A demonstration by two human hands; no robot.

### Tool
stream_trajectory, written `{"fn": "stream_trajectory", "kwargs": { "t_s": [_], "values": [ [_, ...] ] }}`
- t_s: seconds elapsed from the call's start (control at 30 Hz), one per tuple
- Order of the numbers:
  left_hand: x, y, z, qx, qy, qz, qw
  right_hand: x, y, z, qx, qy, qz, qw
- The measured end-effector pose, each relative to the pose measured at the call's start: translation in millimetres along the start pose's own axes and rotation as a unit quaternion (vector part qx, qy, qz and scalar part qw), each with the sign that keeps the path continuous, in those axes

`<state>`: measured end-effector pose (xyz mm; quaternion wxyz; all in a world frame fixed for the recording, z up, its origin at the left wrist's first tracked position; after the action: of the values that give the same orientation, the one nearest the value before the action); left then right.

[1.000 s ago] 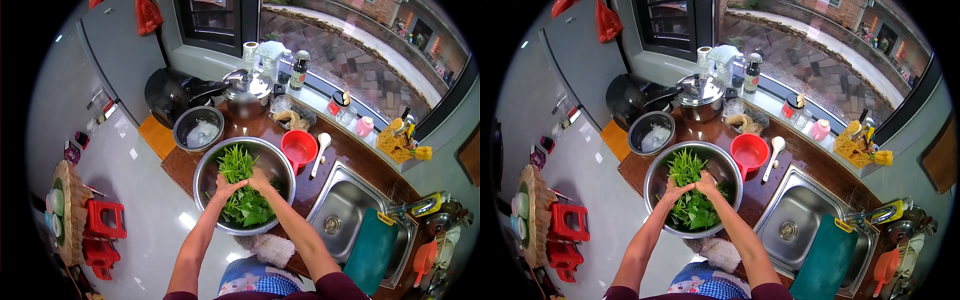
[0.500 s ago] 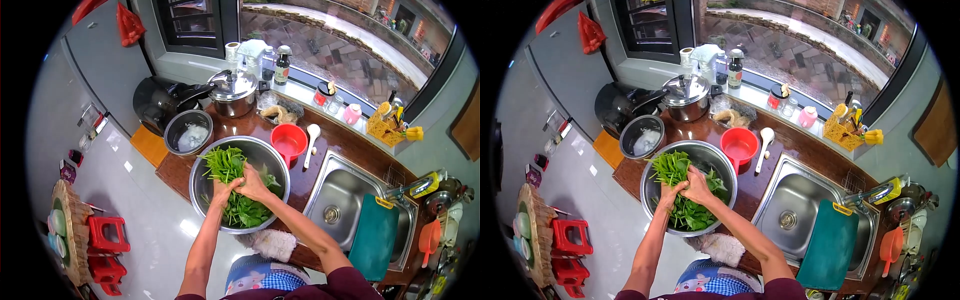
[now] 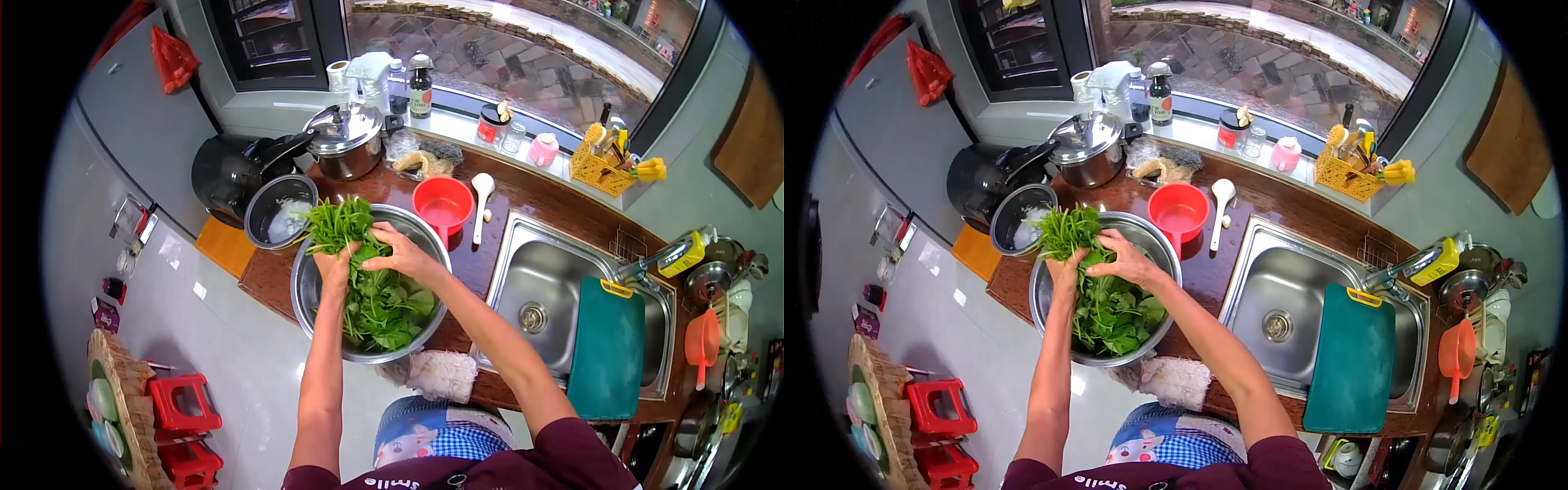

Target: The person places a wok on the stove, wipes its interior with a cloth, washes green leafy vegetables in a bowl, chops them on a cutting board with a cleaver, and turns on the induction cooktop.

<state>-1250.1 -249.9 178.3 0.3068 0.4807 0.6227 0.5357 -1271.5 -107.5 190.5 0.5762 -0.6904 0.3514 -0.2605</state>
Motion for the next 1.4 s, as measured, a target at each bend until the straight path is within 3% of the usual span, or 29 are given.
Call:
{"fn": "stream_trajectory", "kwargs": {
  "t_s": [0.1,0.23,0.27,0.5,0.57,0.67,0.8,1.03,1.17,1.23,1.27,1.3,1.33,1.37,1.4],
  "values": [
    [-11,5,-10,0.012,0.029,0.005,1.0,-13,-19,12,0.02,0.011,-0.018,1.0],
    [-33,13,-25,0.046,0.041,-0.02,0.998,-37,18,41,0.069,0.069,0.031,0.995],
    [-35,19,-27,0.054,0.041,-0.024,0.997,-39,29,49,0.032,0.103,0.069,0.992],
    [-42,58,-40,0.087,0.065,-0.075,0.991,-12,7,83,0.012,0.111,0.305,0.946],
    [-39,75,-41,0.097,0.086,-0.011,0.992,-6,-2,91,-0.004,0.105,0.35,0.931],
    [-45,87,-48,0.085,0.078,-0.019,0.993,2,-17,100,-0.038,0.12,0.397,0.909],
    [-45,106,-48,0.083,0.08,0.018,0.993,9,-33,113,-0.084,0.153,0.356,0.918],
    [-48,107,-51,0.036,0.075,0.047,0.995,9,-41,122,-0.046,0.258,0.23,0.937],
    [-43,90,-47,0.106,0.11,-0.012,0.988,-3,-56,81,-0.097,0.282,0.168,0.94],
    [-46,57,-55,0.073,0.113,0.014,0.991,-8,-42,44,-0.054,0.261,0.078,0.961],
    [-46,48,-57,0.077,0.112,0.028,0.99,-5,-37,30,-0.084,0.282,0.033,0.955],
    [-38,53,-53,0.066,0.078,0.027,0.994,-1,-44,16,-0.056,0.297,0.092,0.949],
    [-56,24,-73,0.052,0.068,0.017,0.996,7,-16,-12,-0.099,0.336,0.052,0.935],
    [-52,38,-67,0.119,0.07,-0.087,0.987,10,7,-42,-0.156,0.291,0.003,0.944],
    [-48,38,-63,0.106,0.072,-0.087,0.988,17,-32,-20,-0.083,0.294,0.051,0.951]
  ]
}}
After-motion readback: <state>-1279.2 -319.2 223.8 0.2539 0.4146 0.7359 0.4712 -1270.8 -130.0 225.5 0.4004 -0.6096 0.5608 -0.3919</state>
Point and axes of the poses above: each hand's wrist, its own z-axis away from the middle knuckle, its own x-axis out of the palm, y = z × x, the point moved 5 cm from there along -z, towards the middle knuckle, and after that the axes turned 8 degrees about -z, right-handed, at the moved point
